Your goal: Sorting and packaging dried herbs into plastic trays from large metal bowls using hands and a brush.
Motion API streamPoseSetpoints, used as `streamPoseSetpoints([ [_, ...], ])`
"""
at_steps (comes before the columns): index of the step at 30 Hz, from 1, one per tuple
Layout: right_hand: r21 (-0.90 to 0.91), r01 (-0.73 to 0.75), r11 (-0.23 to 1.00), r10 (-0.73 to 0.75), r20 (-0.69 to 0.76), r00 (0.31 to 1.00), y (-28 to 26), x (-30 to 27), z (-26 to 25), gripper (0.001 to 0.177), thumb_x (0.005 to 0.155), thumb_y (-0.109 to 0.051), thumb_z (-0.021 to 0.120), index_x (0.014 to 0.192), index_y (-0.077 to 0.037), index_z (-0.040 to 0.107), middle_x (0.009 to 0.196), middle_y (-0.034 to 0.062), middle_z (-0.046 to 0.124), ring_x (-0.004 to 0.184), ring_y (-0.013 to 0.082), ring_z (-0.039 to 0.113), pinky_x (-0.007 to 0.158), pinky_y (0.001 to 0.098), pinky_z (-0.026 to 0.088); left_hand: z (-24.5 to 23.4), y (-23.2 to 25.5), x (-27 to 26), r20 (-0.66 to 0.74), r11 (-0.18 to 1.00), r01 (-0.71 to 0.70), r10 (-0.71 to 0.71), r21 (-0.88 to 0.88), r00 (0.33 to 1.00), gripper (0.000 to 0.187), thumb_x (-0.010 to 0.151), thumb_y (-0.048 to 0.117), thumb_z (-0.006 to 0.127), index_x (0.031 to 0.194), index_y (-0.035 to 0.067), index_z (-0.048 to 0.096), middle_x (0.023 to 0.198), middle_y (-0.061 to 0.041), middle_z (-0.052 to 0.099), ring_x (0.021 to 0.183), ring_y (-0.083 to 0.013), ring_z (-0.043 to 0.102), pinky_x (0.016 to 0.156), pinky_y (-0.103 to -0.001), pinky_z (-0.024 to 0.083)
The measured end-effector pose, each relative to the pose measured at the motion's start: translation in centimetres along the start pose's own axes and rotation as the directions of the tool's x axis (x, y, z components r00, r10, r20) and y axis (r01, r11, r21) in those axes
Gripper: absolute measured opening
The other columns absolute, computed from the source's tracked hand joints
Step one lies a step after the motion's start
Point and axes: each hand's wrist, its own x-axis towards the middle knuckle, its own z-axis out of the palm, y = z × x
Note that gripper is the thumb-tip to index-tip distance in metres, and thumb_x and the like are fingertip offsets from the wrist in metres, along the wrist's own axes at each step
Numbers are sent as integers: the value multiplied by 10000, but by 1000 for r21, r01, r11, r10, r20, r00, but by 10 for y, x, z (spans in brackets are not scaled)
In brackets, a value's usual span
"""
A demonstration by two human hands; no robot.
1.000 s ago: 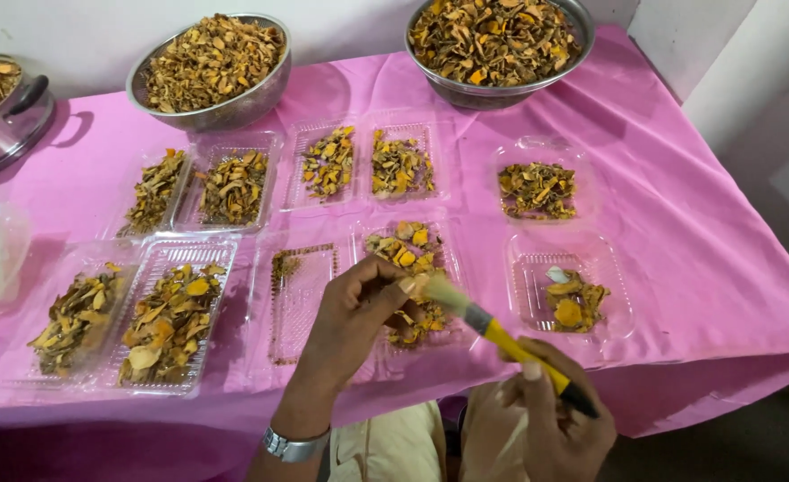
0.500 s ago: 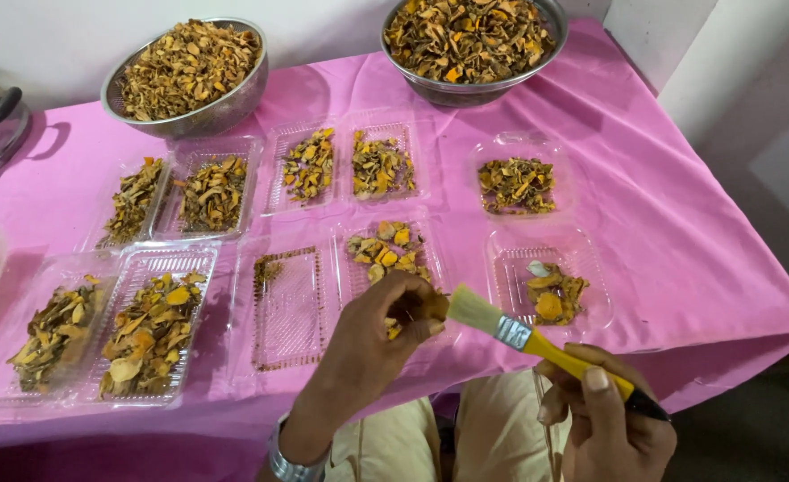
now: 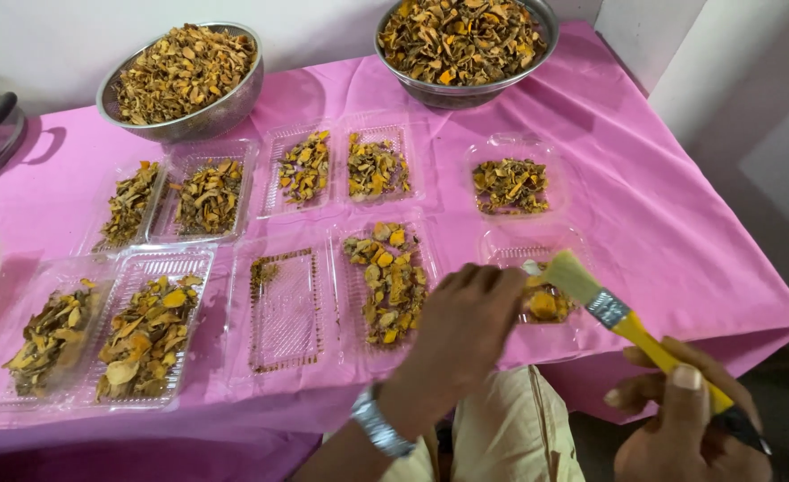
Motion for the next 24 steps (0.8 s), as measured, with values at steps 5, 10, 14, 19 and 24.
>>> streamPoseSetpoints([
  [5, 22, -21, 1000, 23, -97, 995, 11, 1, -10, 402, 1190, -250, 504, 1298, 134, 557, 1054, 282, 649, 580, 252, 557, 550, 295, 462, 21, 17, 19, 24, 999, 35, -35, 9, 999, 280, 939, 197, 678, 1156, 48, 585, 1239, -202, 648, 1127, -351, 632, 938, -465, 557],
  [10, -12, -14, 1000, 13, -119, 993, 16, 1, -12, 396, 1192, -242, 528, 1286, 140, 569, 1025, 296, 645, 579, 257, 564, 547, 289, 466, -34, -41, -11, -15, 909, 215, -225, 356, 974, 440, 765, 211, 835, 1157, 78, 686, 1115, -107, 732, 1070, -300, 626, 911, -447, 531],
  [14, 10, -12, 1000, 12, -43, 999, 4, -5, 5, 314, 1217, -110, 470, 1281, 186, 549, 999, 346, 617, 571, 276, 542, 558, 321, 467, -68, -87, -43, -36, 798, 264, -292, 541, 956, 443, 674, -96, 652, 1061, 111, 712, 1009, -80, 676, 1020, -323, 489, 806, -491, 368],
  [19, 75, -67, 995, 65, 26, 998, 4, -12, 15, 302, 1148, -147, 505, 1246, 127, 587, 1007, 280, 662, 546, 230, 557, 530, 290, 492, -55, -107, -49, 63, 793, 262, -353, 550, 934, 522, 686, -115, 725, 1142, 137, 712, 1137, -115, 652, 1134, -337, 497, 990, -565, 366],
  [24, -1, -58, 998, 58, 47, 997, -6, -19, 21, 319, 1106, -112, 511, 1193, 176, 619, 951, 285, 671, 516, 243, 561, 550, 294, 508, -54, -109, -48, 74, 806, 267, -357, 529, 931, 485, 709, -95, 712, 1136, 131, 668, 1168, -114, 631, 1183, -349, 483, 1043, -598, 345],
])
